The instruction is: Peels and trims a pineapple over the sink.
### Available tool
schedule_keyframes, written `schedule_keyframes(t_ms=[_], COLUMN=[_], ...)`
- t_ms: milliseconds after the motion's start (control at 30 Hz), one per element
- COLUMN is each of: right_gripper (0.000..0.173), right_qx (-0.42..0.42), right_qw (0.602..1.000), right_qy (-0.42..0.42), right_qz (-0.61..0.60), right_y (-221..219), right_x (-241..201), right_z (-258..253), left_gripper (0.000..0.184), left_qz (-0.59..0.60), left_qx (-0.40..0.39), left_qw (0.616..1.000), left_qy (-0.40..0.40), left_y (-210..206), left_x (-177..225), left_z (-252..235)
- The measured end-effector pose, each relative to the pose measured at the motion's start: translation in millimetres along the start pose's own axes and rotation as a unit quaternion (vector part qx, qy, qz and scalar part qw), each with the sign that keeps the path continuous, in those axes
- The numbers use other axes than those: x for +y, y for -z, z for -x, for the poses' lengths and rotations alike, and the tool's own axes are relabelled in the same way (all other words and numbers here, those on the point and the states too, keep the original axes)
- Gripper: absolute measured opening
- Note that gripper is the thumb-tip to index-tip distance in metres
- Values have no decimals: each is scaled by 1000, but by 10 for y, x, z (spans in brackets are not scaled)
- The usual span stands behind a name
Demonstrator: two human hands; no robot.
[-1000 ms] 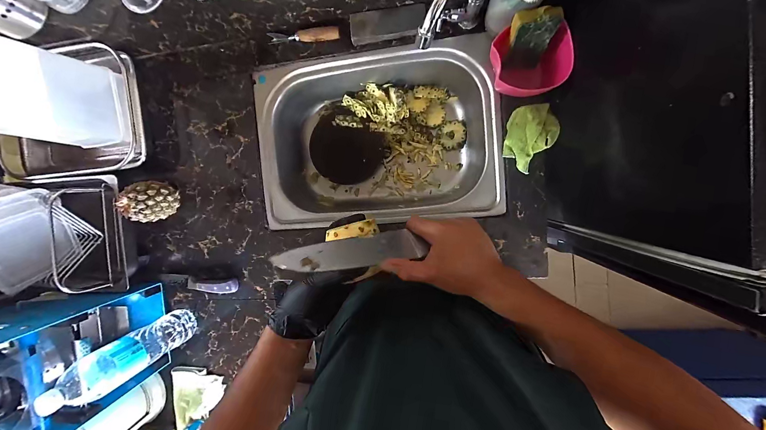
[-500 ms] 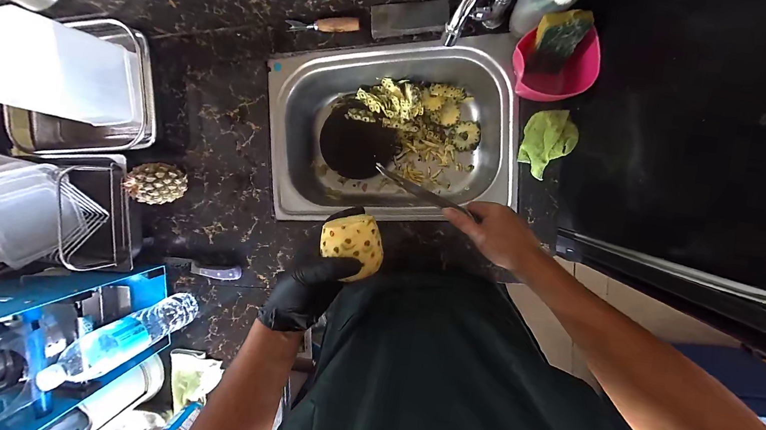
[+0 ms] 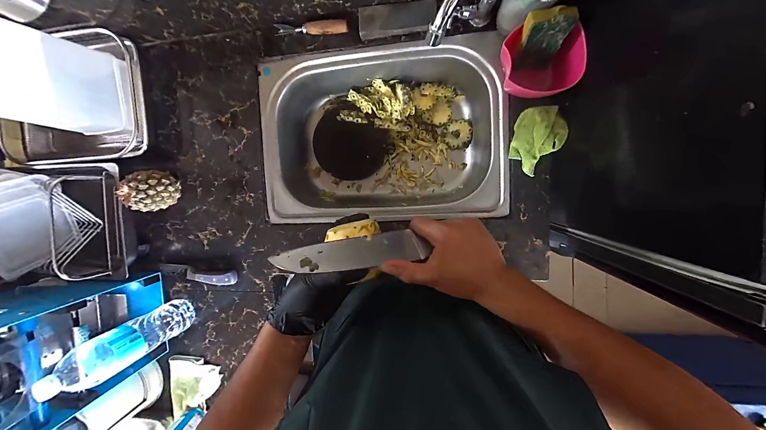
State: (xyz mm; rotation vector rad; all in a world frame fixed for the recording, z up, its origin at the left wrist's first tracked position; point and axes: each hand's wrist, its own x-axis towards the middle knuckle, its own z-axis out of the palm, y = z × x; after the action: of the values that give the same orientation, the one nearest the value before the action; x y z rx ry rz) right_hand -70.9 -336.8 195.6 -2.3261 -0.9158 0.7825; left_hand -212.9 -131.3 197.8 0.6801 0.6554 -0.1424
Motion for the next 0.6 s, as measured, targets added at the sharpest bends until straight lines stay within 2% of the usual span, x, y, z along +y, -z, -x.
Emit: schedule_keyframes(t_ms=[100, 200, 300, 367, 467, 600], right_gripper=[78, 70, 69, 69, 70, 79], right_qx=[-5, 15, -37, -44, -60, -33], right_qw=[1000, 1000, 985, 976, 985, 999], right_qy=[16, 6, -160, -204, -138, -7], right_qz=[-2, -24, -52, -62, -80, -33], right_y=[-6, -54, -44, -29, 73, 76], right_x=[-94, 162, 693, 791, 364, -77], right_z=[16, -59, -135, -116, -9, 16], left_gripper=[26, 27, 46, 52, 55, 26], left_qz=[2, -31, -64, -71, -109, -101], left_qx=[7, -13, -33, -13, 32, 67], left_qw=[1000, 999, 997, 997, 993, 992], left_qy=[1, -2, -11, -18, -6, -42], left_y=[66, 38, -16, -41, -96, 3], left_x=[-72, 2, 163, 199, 167, 20], left_z=[34, 13, 27, 28, -12, 59])
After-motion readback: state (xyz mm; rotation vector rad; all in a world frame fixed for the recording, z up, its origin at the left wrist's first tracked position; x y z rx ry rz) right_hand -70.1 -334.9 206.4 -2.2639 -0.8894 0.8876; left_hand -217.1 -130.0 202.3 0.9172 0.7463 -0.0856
